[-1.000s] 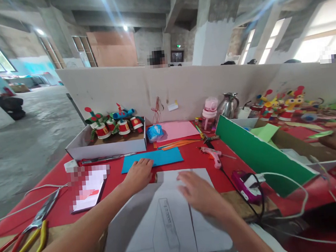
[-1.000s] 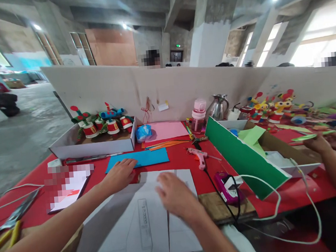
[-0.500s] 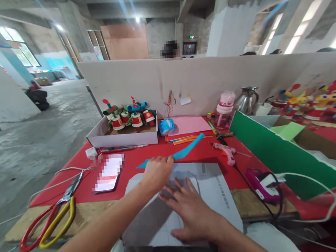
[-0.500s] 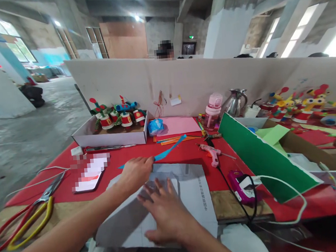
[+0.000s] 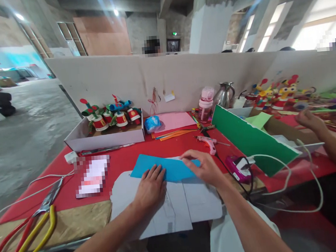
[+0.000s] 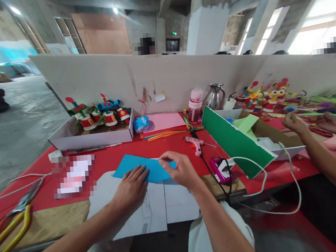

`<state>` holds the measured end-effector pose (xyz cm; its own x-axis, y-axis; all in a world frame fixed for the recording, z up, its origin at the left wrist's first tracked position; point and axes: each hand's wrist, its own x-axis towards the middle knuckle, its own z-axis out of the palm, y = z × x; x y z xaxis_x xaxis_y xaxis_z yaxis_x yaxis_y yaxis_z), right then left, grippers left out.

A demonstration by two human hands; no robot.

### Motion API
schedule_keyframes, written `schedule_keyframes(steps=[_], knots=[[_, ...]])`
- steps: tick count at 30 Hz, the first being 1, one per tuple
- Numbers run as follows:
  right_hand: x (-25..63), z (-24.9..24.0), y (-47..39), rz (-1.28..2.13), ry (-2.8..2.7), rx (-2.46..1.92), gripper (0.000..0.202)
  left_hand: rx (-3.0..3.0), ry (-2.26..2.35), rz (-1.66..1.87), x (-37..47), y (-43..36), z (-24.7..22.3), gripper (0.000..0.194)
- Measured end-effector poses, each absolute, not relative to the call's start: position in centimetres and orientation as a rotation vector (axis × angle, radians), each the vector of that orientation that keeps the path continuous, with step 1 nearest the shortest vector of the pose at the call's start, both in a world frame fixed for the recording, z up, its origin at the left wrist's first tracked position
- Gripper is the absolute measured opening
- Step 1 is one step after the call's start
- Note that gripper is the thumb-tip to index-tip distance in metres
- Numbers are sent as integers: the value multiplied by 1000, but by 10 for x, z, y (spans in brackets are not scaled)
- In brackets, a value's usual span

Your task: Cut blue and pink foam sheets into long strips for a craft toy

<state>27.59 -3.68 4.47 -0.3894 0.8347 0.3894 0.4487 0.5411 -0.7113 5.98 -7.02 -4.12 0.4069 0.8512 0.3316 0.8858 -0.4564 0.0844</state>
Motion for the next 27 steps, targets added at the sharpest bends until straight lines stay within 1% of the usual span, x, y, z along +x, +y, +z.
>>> schedule_keyframes(steps=[1, 2, 5, 6, 7, 9, 10, 11, 13, 14, 15, 16, 18, 19, 21, 23, 27], knots=[[271, 37, -35, 657, -2104, -1013, 36, -2566, -1575, -505, 58, -69, -42, 43], [265, 27, -33, 666, -2219, -1004, 47, -2589, -1559, -510, 54, -65, -40, 43], [249, -1, -29, 645, -2542, -1158, 90, -2553, -1576, -566, 26, -55, -23, 43], [245, -9, -29, 620, -2588, -1233, 99, -2488, -1644, -566, 13, -54, -17, 43], [242, -15, -28, 590, -2600, -1301, 103, -2422, -1729, -532, 1, -56, -13, 43], [238, -25, -26, 514, -2559, -1391, 100, -2389, -1855, -358, -20, -70, -7, 46], [237, -28, -26, 475, -2529, -1413, 95, -2464, -1852, -243, -26, -80, -7, 52], [237, -31, -25, 438, -2504, -1425, 91, -2594, -1792, -132, -29, -93, -8, 62], [237, -34, -24, 373, -2477, -1424, 83, -2872, -1594, 84, -26, -117, -12, 95], [237, -35, -23, 344, -2477, -1415, 78, -2917, -1554, 168, -22, -126, -13, 107], [237, -35, -23, 317, -2480, -1401, 71, -2910, -1551, 237, -17, -133, -14, 110], [237, -35, -23, 294, -2484, -1385, 62, -2884, -1559, 289, -13, -136, -13, 108], [238, -34, -23, 278, -2487, -1347, 48, -2840, -1554, 344, -8, -135, -8, 96], [239, -33, -22, 293, -2477, -1328, 45, -2848, -1520, 355, -7, -132, -4, 89], [242, -30, -19, 374, -2424, -1284, 42, -2876, -1435, 360, -7, -127, 6, 79], [247, -26, -14, 502, -2325, -1250, 40, -2865, -1381, 373, -5, -125, 14, 74], [256, -22, -4, 722, -2067, -1273, 39, -2817, -1326, 341, -1, -130, 16, 74]])
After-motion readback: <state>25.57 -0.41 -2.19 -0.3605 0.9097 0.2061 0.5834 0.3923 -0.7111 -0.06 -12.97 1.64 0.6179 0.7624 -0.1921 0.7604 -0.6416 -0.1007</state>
